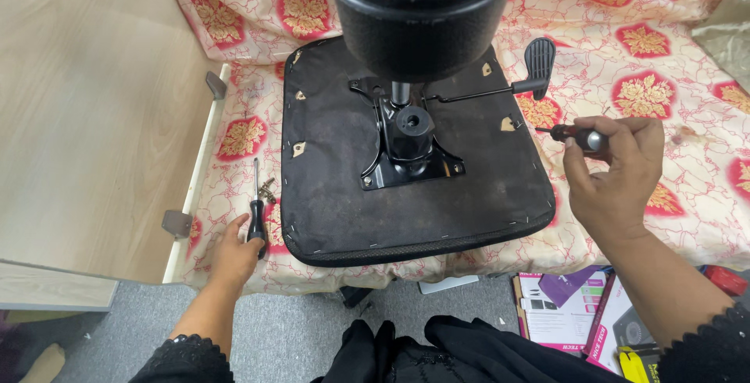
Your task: The person uses a screwdriver to loosen and remove screws from the underside of an office chair seat. They then use a metal rod to pry and detach a metal bracket from the chair base.
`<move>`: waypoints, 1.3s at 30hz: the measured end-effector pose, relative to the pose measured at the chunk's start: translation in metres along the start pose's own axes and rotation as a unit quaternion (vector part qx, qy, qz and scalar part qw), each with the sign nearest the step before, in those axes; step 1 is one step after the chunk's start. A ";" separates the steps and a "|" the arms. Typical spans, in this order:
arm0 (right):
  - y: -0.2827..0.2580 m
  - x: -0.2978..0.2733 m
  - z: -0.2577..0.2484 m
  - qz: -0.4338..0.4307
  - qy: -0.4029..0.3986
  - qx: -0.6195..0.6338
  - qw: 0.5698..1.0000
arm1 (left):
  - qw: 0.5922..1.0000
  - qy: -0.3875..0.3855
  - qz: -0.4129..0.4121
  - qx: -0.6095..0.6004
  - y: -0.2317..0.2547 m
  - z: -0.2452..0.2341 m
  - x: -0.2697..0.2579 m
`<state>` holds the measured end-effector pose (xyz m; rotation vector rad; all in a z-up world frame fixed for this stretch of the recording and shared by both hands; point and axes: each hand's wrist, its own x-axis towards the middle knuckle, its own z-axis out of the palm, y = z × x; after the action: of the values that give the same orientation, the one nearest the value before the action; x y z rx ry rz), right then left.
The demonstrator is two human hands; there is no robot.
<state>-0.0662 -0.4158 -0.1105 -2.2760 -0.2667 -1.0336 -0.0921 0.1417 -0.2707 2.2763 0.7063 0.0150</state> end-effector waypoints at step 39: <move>-0.207 0.026 0.012 0.087 -0.157 0.449 0.876 | 0.859 -0.166 0.120 -0.469 0.169 0.005 -0.117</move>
<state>-0.1279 -0.2469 -0.0034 -1.5422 -0.5346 -0.3042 -0.1087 -0.0165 -0.1396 1.3460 0.1425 0.0665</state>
